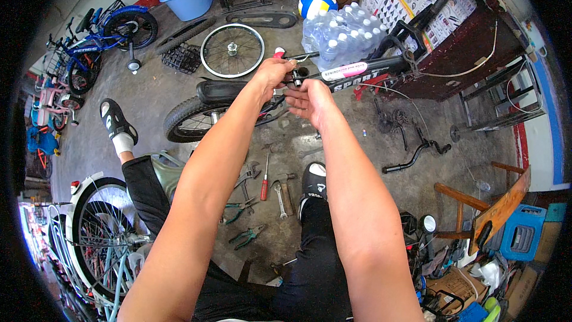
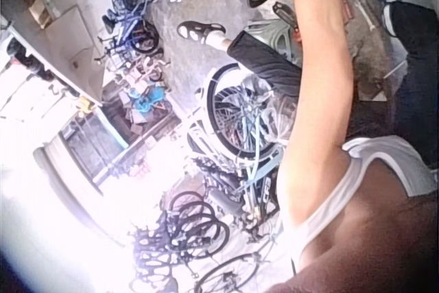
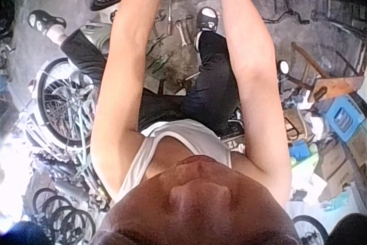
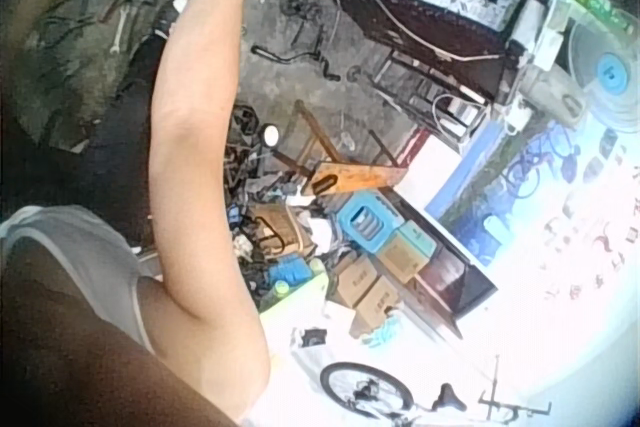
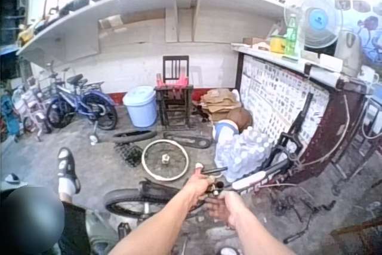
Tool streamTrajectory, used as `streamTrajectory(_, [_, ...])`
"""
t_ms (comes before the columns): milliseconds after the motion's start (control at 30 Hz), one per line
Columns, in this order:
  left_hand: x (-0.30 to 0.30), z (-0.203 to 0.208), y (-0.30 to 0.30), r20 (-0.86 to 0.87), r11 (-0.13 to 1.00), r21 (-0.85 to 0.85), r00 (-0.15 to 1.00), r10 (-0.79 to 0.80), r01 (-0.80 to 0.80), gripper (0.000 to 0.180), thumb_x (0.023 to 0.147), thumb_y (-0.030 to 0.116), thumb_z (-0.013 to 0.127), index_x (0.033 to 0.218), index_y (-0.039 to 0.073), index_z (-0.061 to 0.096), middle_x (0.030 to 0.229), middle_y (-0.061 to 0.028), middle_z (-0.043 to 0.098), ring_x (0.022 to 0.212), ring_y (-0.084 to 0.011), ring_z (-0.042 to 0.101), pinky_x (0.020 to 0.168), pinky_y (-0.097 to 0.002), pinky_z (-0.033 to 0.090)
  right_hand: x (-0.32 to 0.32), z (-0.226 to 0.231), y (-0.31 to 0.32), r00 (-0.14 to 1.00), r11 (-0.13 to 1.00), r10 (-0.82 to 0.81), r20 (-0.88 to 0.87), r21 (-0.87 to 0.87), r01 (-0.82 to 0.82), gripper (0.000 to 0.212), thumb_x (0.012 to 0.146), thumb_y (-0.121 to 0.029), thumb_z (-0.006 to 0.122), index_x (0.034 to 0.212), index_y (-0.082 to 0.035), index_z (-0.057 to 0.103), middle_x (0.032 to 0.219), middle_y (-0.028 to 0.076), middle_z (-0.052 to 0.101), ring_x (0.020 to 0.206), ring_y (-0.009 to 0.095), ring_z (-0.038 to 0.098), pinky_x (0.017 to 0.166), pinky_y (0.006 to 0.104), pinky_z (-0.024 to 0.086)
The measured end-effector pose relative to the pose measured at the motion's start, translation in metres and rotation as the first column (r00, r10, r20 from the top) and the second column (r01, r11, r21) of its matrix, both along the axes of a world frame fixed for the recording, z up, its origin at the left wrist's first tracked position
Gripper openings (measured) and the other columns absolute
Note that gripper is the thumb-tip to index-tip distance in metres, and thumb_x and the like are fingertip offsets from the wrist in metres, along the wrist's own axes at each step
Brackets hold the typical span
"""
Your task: The person assembles bicycle components by hand, including a wheel, frame, and handlebar, and uses a hammer to secure a metal pin into a bracket on the floor.
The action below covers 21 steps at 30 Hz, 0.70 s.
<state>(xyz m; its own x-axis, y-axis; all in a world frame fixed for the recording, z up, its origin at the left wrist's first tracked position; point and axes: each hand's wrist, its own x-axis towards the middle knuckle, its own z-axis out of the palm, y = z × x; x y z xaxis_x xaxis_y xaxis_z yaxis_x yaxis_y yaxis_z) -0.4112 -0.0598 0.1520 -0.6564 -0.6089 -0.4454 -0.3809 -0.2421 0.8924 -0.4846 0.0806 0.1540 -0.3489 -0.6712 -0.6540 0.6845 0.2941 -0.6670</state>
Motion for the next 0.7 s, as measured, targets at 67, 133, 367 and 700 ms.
streamTrajectory(67, [0.0, 0.0, 0.0, -0.003, 1.0, -0.001, 1.0, -0.015, 0.015, 0.026, 0.1, 0.034, 0.066, 0.104, 0.01, 0.073, 0.087, 0.0009, 0.066, 0.081, -0.0125, 0.057, 0.071, -0.0329, 0.04, 0.0, -0.001, 0.0, 0.994, 0.996, -0.09, -0.057, 0.011, 0.091, 0.03, 0.085, -0.015, 0.05, 0.111, -0.004, 0.062, 0.109, 0.014, 0.071, 0.087, 0.023, 0.069, 0.081, 0.0452, 0.058])
streamTrajectory(133, [-0.003, 0.004, 0.001, -0.007, 1.0, -0.011, 1.0, -0.013, 0.013, 0.027, 0.1, 0.035, 0.066, 0.103, 0.009, 0.073, 0.086, 0.0008, 0.066, 0.08, -0.0127, 0.056, 0.071, -0.033, 0.041, 0.0, -0.003, 0.001, 0.971, 0.976, -0.205, -0.126, 0.047, 0.212, 0.036, 0.084, -0.015, 0.052, 0.115, -0.001, 0.06, 0.117, 0.017, 0.068, 0.093, 0.027, 0.067, 0.091, 0.052, 0.055])
streamTrajectory(367, [-0.001, -0.001, -0.001, -0.021, 1.0, 0.0, 1.0, -0.01, 0.01, 0.025, 0.1, 0.033, 0.067, 0.099, 0.008, 0.071, 0.082, 0.0008, 0.065, 0.076, -0.0136, 0.056, 0.068, -0.0342, 0.04, 0.01, 0.004, 0.0, 0.992, 1.0, 0.015, -0.123, 0.013, -0.013, 0.033, 0.095, -0.033, 0.067, 0.112, -0.006, 0.064, 0.098, 0.006, 0.067, 0.078, 0.018, 0.068, 0.07, 0.0352, 0.059])
streamTrajectory(700, [0.0, -0.003, -0.004, 0.003, 1.0, -0.018, 1.0, -0.007, 0.007, 0.028, 0.1, 0.035, 0.068, 0.1, 0.007, 0.071, 0.085, -0.0012, 0.065, 0.077, -0.0147, 0.054, 0.069, -0.035, 0.04, 0.009, -0.004, -0.004, 0.998, 0.997, 0.069, -0.005, -0.019, -0.069, 0.031, 0.094, -0.038, 0.067, 0.107, -0.011, 0.068, 0.092, 0.0, 0.068, 0.077, 0.017, 0.069, 0.072, 0.0389, 0.057])
